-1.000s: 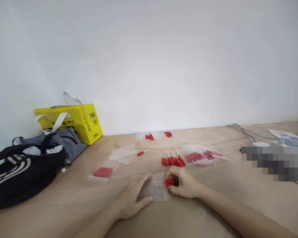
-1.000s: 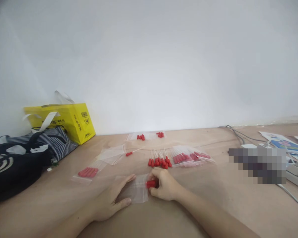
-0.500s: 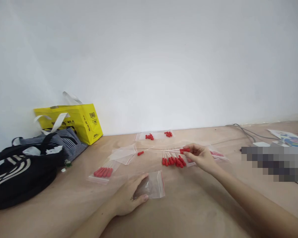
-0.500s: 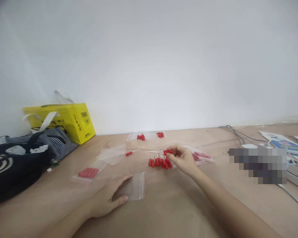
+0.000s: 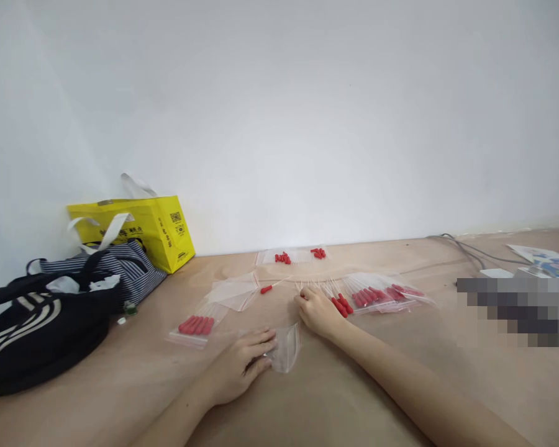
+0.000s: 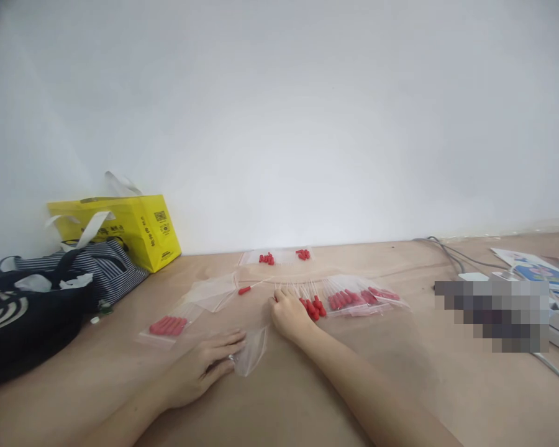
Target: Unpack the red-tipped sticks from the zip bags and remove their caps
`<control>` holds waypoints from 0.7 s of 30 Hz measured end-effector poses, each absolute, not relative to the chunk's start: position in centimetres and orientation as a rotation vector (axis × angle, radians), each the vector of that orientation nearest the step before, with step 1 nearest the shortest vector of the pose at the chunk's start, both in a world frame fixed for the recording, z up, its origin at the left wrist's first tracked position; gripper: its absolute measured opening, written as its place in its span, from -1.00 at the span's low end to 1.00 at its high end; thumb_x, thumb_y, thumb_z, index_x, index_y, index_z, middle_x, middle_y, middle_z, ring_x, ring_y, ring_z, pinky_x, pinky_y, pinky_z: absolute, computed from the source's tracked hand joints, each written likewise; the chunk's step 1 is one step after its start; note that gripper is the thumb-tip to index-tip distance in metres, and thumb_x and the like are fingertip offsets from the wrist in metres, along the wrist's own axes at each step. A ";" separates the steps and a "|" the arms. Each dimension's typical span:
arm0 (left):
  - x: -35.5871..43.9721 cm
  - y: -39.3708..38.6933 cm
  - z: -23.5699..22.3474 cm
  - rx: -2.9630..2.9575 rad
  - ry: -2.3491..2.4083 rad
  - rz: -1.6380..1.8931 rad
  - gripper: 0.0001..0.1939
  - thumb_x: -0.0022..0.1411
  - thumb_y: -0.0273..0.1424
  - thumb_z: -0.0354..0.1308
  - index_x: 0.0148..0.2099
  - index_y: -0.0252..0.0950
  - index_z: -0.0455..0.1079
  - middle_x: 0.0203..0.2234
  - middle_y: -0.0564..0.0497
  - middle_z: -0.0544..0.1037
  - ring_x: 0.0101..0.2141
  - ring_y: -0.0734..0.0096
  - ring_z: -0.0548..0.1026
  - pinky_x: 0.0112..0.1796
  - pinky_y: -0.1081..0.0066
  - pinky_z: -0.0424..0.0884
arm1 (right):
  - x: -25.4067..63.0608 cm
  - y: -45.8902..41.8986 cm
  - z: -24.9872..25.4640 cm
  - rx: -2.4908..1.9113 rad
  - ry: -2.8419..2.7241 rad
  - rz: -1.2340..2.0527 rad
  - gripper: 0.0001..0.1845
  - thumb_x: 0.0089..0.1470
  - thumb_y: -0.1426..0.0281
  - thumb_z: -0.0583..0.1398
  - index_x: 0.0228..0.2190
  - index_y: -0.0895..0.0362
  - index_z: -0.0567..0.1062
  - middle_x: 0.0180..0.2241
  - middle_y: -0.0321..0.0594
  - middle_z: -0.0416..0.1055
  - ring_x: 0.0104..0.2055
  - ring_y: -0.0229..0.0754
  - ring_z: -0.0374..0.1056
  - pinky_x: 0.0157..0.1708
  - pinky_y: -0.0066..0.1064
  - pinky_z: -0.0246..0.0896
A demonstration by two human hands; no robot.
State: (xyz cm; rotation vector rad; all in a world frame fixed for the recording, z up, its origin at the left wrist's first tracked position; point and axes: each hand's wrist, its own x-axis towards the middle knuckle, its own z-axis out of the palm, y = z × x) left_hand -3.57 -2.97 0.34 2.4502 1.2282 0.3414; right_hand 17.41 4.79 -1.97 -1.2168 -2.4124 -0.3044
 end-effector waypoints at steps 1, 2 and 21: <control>-3.5 -2.9 0.3 2.468 1.228 0.342 -0.64 0.22 -0.29 -0.11 0.07 -0.13 0.24 0.07 0.04 0.25 0.09 0.29 0.18 0.07 0.17 0.11 | 17.3 4.6 -2.0 -1.218 -2.429 -0.313 -0.84 0.01 0.55 0.04 -0.45 0.19 0.42 -0.40 -0.12 0.34 -0.32 -0.17 0.21 -0.33 -0.39 0.01; -3.6 -2.9 0.3 2.485 1.236 0.342 -0.64 0.23 -0.30 -0.13 0.06 -0.13 0.25 0.06 0.04 0.27 0.07 0.30 0.20 0.06 0.19 0.13 | 17.4 4.5 -1.9 -1.216 -2.443 -0.319 -0.84 0.03 0.52 0.04 -0.45 0.19 0.42 -0.40 -0.12 0.34 -0.31 -0.17 0.21 -0.33 -0.37 0.00; -13.8 3.1 1.7 2.250 2.191 0.698 -0.51 0.13 -0.14 -0.16 0.01 -0.27 0.27 0.01 -0.11 0.30 0.03 0.15 0.22 0.02 0.17 0.10 | 19.2 2.5 -3.3 -1.052 -2.386 -0.349 -0.81 0.06 0.46 0.03 -0.42 0.12 0.44 -0.34 -0.19 0.34 -0.26 -0.16 0.12 -0.25 -0.29 -0.11</control>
